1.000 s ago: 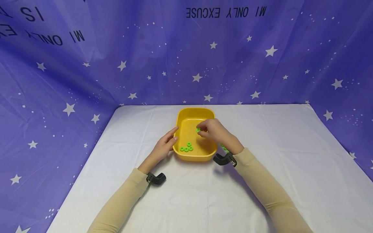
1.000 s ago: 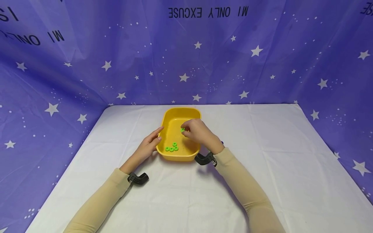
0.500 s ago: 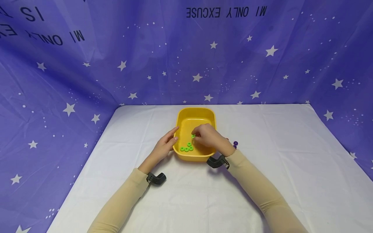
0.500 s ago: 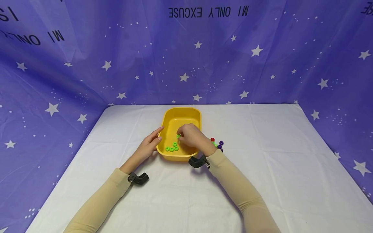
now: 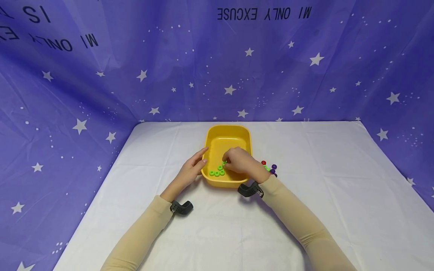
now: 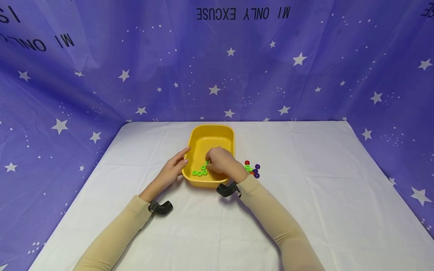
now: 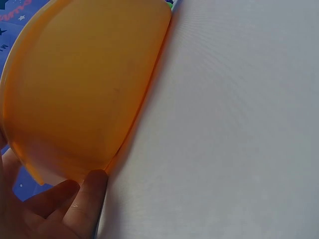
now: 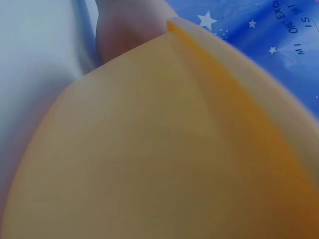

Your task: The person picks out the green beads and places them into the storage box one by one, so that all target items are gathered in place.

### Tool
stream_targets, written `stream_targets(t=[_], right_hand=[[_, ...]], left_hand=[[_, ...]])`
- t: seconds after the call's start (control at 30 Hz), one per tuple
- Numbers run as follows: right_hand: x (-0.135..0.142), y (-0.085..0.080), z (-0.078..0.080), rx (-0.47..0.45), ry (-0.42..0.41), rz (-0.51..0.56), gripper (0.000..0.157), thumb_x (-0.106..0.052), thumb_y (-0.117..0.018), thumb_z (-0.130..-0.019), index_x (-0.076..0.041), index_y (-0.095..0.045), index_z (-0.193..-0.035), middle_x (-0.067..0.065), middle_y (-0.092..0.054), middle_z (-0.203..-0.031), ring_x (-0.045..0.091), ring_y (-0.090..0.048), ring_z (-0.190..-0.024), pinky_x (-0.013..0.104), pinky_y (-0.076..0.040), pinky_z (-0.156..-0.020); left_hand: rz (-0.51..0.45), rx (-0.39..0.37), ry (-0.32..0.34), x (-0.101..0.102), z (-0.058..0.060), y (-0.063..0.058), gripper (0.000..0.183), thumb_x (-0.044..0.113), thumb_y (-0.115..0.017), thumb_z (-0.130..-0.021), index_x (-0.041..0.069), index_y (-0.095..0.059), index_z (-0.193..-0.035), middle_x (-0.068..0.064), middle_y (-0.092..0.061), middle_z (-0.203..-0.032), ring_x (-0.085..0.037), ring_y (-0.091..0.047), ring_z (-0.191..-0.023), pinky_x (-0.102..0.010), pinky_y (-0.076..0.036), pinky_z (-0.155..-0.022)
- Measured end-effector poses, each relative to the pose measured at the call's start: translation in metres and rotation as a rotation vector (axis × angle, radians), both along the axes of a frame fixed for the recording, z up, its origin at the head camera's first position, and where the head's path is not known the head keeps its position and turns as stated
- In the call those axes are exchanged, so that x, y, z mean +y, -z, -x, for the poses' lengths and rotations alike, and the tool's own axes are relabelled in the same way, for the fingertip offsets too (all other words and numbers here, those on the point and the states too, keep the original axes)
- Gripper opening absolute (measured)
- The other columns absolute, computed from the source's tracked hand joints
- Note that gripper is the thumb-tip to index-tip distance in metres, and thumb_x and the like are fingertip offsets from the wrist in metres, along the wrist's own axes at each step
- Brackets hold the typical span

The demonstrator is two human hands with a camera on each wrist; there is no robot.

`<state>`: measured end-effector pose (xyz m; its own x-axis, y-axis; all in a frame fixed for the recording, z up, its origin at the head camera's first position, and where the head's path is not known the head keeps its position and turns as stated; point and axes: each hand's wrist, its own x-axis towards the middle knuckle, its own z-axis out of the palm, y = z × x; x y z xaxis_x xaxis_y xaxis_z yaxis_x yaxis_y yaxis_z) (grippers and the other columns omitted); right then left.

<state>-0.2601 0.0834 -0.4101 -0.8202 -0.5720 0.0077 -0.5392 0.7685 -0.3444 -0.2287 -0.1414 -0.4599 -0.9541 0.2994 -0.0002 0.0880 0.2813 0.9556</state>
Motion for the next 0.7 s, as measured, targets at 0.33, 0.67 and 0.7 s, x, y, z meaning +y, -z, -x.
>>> stream_targets(t=[0.33, 0.67, 0.7], right_hand=[[-0.0022, 0.0038, -0.003, 0.0, 0.0, -0.076, 0.012, -0.01, -0.074, -0.087, -0.008, -0.081, -0.096, 0.004, -0.077, -0.091, 0.016, -0.062, -0.074, 0.029, -0.059, -0.072], [-0.0038, 0.0056, -0.0024, -0.031, -0.072, -0.053, 0.016, -0.008, -0.073, -0.09, -0.007, -0.081, -0.104, 0.004, -0.076, -0.09, 0.016, -0.06, -0.075, 0.028, -0.059, -0.078], [-0.0038, 0.0057, -0.0023, -0.034, -0.074, -0.052, 0.016, -0.008, -0.073, -0.09, -0.006, -0.081, -0.104, 0.004, -0.076, -0.089, 0.016, -0.059, -0.074, 0.027, -0.058, -0.077]], left_hand=[[0.0, -0.002, -0.001, 0.0014, -0.002, -0.0024, 0.053, 0.028, -0.047, -0.109, 0.024, -0.034, -0.161, -0.022, -0.036, -0.163, -0.041, -0.051, -0.14, -0.044, -0.061, -0.098], [0.009, -0.003, -0.007, 0.0007, -0.0014, -0.0022, 0.054, 0.03, -0.047, -0.109, 0.026, -0.034, -0.161, -0.022, -0.037, -0.162, -0.04, -0.051, -0.14, -0.041, -0.061, -0.097], [0.008, -0.003, -0.005, 0.0008, -0.0015, -0.0023, 0.054, 0.03, -0.047, -0.109, 0.026, -0.034, -0.161, -0.022, -0.036, -0.163, -0.04, -0.051, -0.14, -0.042, -0.061, -0.098]])
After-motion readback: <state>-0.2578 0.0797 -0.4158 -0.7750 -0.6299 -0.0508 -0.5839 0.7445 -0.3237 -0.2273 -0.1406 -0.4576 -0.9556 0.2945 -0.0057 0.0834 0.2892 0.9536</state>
